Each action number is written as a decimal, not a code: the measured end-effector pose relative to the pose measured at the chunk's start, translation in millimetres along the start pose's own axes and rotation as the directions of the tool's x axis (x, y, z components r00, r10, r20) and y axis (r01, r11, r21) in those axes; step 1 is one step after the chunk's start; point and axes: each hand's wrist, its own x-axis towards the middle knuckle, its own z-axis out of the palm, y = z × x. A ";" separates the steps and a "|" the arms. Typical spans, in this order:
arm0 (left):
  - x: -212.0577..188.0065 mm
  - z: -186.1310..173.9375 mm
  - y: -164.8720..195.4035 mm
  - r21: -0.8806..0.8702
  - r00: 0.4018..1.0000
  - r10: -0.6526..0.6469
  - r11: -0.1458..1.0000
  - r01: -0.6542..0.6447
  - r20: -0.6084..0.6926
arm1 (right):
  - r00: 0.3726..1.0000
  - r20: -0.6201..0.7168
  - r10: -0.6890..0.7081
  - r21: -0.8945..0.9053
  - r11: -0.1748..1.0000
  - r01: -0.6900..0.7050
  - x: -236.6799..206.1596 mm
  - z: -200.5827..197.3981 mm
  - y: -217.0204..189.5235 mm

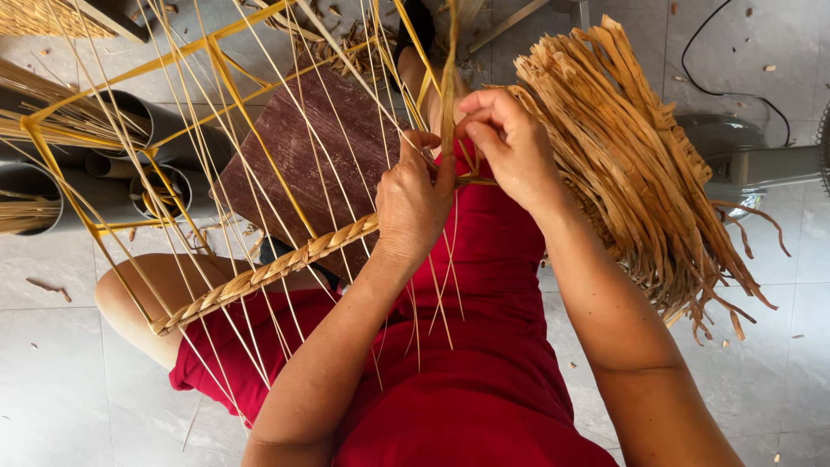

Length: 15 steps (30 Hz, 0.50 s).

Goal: The person sits on the floor weaving dried palm strips around a bamboo basket frame. They twist and braid the strips along the horizontal rail, tuck the ends into the woven band, and pull thin bamboo spokes to tighten the weave.

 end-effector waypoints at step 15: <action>24.5 -7.1 -0.2 0.017 0.962 -0.015 1.000 0.011 0.274 | 0.897 0.210 0.390 0.452 0.774 -0.443 9.7 -4.3 -0.8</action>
